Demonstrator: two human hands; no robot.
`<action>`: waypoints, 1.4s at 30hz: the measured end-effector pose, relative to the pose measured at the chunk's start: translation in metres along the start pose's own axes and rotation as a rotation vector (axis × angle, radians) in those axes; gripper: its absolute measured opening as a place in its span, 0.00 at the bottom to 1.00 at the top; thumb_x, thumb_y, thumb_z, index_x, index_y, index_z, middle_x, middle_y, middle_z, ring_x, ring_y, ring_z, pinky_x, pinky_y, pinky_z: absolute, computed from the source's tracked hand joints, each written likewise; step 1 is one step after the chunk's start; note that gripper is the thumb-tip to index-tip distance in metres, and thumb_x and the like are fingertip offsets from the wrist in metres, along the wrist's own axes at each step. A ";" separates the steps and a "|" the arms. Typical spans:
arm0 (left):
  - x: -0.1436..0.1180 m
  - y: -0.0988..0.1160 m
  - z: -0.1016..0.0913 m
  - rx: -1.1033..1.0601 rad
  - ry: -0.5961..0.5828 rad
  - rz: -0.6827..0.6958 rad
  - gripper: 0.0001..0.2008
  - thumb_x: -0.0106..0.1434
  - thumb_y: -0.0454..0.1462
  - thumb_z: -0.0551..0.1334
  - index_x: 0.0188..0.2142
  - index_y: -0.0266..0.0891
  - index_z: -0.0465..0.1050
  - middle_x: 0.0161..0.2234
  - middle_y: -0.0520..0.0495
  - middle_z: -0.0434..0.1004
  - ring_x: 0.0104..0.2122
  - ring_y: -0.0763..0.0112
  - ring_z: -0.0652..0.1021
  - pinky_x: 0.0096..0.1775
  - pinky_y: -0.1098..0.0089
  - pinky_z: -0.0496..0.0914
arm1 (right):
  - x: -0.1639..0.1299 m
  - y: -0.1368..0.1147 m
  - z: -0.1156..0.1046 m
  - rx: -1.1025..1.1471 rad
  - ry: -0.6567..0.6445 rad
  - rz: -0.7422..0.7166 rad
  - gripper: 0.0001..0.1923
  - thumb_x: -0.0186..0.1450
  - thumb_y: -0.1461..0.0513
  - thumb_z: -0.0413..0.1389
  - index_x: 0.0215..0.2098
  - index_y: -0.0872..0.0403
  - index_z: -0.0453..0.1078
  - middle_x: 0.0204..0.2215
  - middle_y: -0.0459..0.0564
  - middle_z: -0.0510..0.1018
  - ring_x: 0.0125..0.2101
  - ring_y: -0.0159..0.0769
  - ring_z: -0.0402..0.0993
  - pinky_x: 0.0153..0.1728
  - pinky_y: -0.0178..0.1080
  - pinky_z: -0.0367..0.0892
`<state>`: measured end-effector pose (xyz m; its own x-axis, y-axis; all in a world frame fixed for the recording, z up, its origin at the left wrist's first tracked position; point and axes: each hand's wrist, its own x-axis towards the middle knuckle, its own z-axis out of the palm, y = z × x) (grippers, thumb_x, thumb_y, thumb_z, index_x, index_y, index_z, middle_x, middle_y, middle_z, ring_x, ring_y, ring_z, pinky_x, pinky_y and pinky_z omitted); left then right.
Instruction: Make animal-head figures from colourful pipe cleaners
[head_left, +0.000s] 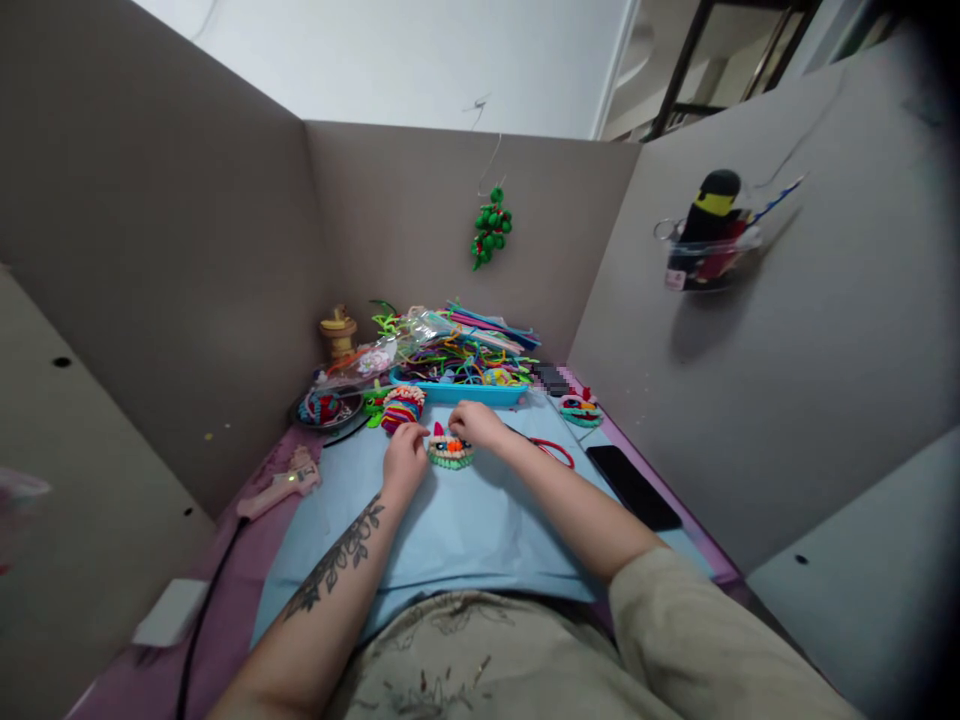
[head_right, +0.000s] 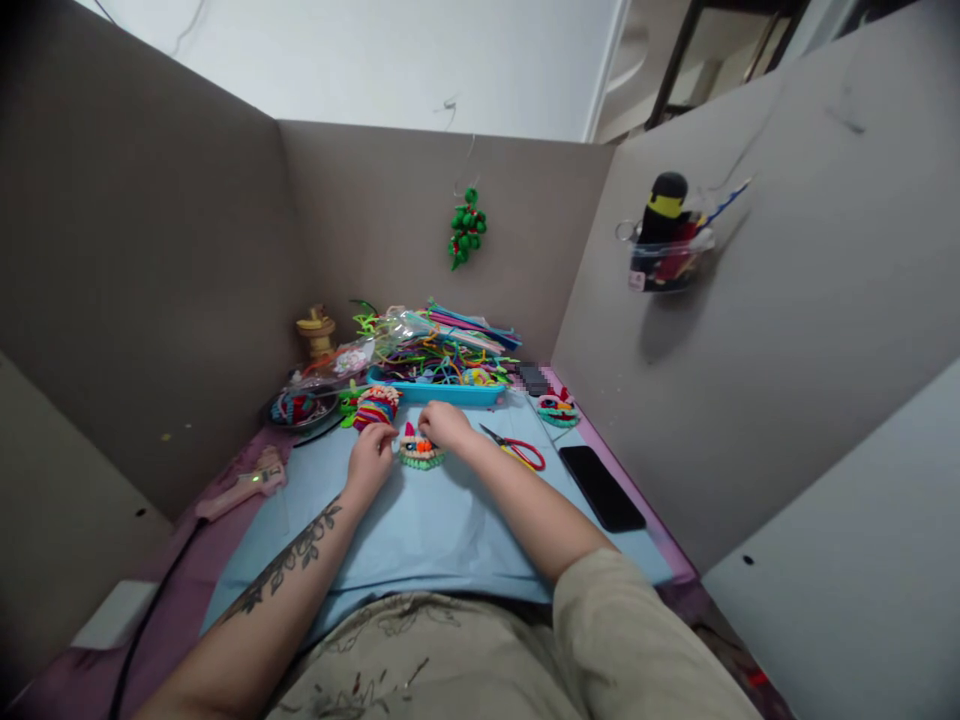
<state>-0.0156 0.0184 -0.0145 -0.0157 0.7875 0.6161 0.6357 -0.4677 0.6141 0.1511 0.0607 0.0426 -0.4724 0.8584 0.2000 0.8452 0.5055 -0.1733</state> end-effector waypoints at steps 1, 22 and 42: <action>0.000 0.000 0.000 -0.001 -0.003 0.003 0.11 0.55 0.27 0.51 0.31 0.38 0.70 0.35 0.46 0.70 0.37 0.68 0.71 0.42 0.67 0.67 | 0.000 -0.001 0.000 -0.006 0.000 0.002 0.10 0.58 0.64 0.51 0.32 0.54 0.75 0.34 0.50 0.76 0.36 0.34 0.69 0.35 0.31 0.58; 0.000 0.001 0.000 -0.007 -0.014 0.010 0.11 0.54 0.27 0.51 0.30 0.38 0.71 0.35 0.46 0.70 0.37 0.68 0.71 0.41 0.67 0.67 | 0.003 -0.006 -0.004 -0.080 -0.078 0.015 0.11 0.58 0.64 0.50 0.33 0.53 0.75 0.36 0.52 0.76 0.37 0.37 0.70 0.34 0.32 0.60; 0.000 0.000 0.000 -0.021 -0.018 0.004 0.12 0.54 0.27 0.51 0.30 0.38 0.71 0.35 0.46 0.70 0.37 0.68 0.72 0.41 0.67 0.67 | -0.002 0.012 0.006 0.221 0.050 0.032 0.10 0.55 0.60 0.56 0.34 0.55 0.75 0.33 0.49 0.74 0.35 0.33 0.68 0.37 0.31 0.60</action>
<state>-0.0159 0.0181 -0.0144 0.0007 0.7923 0.6102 0.6196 -0.4793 0.6216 0.1603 0.0657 0.0346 -0.4288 0.8715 0.2379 0.7815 0.4899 -0.3863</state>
